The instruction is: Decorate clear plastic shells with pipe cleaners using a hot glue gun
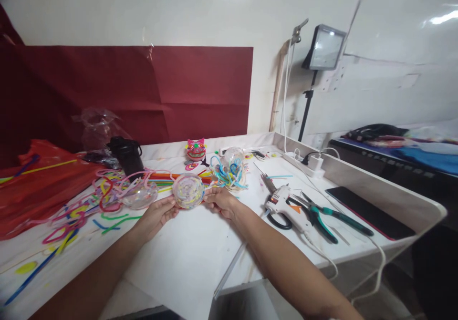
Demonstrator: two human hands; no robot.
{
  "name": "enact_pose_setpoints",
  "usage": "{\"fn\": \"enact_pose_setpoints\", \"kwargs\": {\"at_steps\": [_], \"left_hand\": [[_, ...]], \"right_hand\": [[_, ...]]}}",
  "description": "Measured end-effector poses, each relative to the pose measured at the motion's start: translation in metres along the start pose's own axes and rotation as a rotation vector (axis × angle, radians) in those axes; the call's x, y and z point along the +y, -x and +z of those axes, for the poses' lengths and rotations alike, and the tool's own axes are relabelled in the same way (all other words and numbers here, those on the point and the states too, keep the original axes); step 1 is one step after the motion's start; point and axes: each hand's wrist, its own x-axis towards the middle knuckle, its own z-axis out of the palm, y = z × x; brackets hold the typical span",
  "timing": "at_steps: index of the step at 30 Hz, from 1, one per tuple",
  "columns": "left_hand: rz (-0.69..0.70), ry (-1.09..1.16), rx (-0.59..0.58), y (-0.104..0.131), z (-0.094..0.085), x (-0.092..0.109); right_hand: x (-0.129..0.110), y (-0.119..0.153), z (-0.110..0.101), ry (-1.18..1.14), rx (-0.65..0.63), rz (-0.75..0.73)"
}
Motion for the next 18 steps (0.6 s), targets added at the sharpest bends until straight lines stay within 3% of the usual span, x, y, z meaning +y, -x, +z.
{"fn": "enact_pose_setpoints", "kwargs": {"at_steps": [18], "left_hand": [[-0.008,-0.015,0.036,-0.0017,-0.0023,-0.0013]], "right_hand": [[0.0031,-0.0035,-0.001,0.006,0.003,0.054]]}}
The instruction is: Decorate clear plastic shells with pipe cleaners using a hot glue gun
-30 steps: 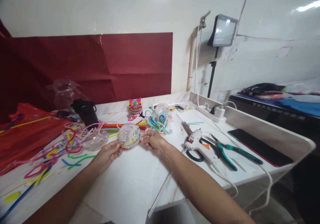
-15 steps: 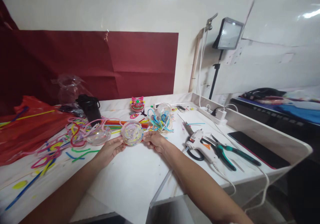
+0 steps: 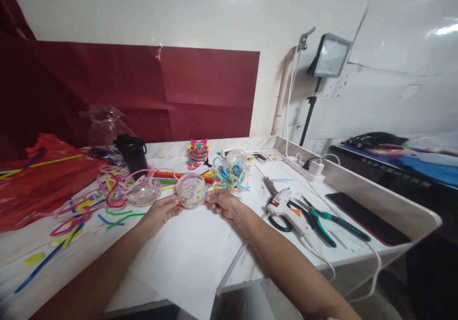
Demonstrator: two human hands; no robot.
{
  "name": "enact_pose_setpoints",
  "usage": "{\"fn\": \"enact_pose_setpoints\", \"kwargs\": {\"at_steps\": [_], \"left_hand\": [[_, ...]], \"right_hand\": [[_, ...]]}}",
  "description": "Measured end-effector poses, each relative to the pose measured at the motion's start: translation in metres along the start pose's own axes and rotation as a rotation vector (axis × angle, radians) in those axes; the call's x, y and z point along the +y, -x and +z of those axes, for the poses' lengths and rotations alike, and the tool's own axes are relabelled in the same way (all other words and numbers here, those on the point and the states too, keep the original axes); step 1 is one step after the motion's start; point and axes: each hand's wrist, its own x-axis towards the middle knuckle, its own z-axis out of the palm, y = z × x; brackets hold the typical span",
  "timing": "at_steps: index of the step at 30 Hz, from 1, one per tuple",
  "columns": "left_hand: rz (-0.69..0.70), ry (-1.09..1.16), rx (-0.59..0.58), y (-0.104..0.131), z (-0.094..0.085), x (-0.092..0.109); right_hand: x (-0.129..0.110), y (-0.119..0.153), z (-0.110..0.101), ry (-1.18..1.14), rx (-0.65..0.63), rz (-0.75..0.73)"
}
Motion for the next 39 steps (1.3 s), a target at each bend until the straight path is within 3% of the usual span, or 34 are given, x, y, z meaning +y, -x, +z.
{"fn": "enact_pose_setpoints", "kwargs": {"at_steps": [22,39], "left_hand": [[-0.068,-0.057,-0.032,0.006,-0.004,0.01],[-0.11,0.029,0.095,0.011,0.008,0.015]], "right_hand": [[-0.004,0.002,-0.001,-0.036,-0.021,0.018],[-0.003,0.003,-0.005,-0.119,-0.152,0.006]]}}
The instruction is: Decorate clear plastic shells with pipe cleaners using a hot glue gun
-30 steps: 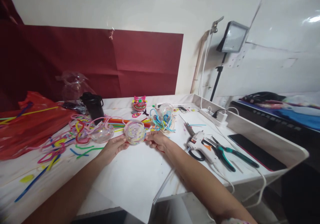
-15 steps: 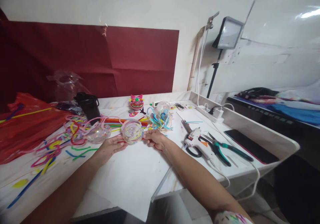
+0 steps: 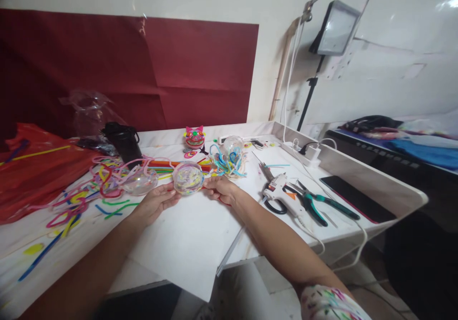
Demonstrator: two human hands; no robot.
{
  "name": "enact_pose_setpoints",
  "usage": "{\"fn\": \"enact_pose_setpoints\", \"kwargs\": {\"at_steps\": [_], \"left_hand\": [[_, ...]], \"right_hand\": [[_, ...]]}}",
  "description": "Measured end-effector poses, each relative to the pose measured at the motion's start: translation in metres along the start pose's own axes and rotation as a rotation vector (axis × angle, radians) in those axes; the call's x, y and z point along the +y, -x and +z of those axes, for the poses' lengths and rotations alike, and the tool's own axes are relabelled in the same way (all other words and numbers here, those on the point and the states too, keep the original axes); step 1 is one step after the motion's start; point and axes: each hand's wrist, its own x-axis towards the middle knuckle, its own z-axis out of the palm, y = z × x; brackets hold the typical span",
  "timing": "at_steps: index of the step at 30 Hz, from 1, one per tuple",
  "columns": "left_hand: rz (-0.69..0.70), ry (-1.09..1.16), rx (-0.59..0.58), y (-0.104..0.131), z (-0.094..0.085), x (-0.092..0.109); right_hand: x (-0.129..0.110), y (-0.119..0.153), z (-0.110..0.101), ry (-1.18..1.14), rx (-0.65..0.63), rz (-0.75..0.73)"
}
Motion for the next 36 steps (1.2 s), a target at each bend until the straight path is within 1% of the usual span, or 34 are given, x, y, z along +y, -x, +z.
{"fn": "enact_pose_setpoints", "kwargs": {"at_steps": [9,19,28,36], "left_hand": [[-0.026,0.058,-0.012,0.0026,0.0007,0.0011],[0.024,0.097,-0.058,0.0004,-0.0018,0.0007],[0.025,0.078,-0.156,0.0033,-0.004,0.0032],[0.004,0.054,-0.206,0.0041,-0.0083,0.0064]], "right_hand": [[0.0004,0.0024,0.0026,-0.036,0.0,-0.034],[-0.0052,0.006,0.0058,-0.074,-0.015,-0.071],[-0.0074,0.0083,0.0086,-0.078,-0.039,-0.125],[-0.0073,0.0083,0.0084,-0.115,-0.058,-0.129]]}}
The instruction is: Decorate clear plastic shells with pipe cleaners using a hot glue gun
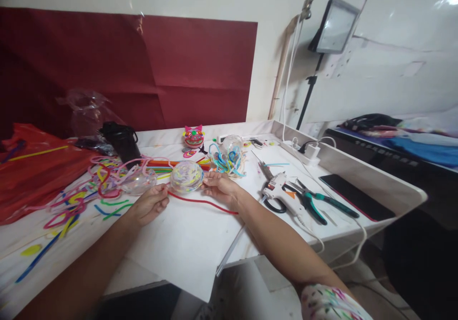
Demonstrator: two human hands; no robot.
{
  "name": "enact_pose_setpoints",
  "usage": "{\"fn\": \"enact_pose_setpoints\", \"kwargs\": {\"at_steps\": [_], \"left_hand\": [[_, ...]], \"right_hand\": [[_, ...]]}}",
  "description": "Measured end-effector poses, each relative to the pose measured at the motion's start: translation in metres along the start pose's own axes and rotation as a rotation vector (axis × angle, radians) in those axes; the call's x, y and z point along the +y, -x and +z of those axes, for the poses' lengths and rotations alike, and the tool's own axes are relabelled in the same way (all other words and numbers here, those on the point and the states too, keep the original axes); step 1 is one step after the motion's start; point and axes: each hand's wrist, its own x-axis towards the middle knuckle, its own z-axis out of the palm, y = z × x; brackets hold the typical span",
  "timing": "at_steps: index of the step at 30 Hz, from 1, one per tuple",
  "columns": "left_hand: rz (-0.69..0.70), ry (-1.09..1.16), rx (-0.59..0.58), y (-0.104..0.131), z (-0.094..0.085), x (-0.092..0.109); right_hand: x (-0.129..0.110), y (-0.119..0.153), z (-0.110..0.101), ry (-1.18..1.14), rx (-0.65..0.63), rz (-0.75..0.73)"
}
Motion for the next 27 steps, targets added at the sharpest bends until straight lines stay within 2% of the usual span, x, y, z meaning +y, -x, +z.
{"fn": "enact_pose_setpoints", "kwargs": {"at_steps": [12,27], "left_hand": [[0.021,0.112,0.003,0.001,0.006,-0.004],[0.039,0.161,0.042,0.003,0.012,-0.005]], "right_hand": [[0.002,0.001,0.003,0.007,-0.047,0.025],[0.003,0.0,0.007,0.024,-0.042,0.028]]}}
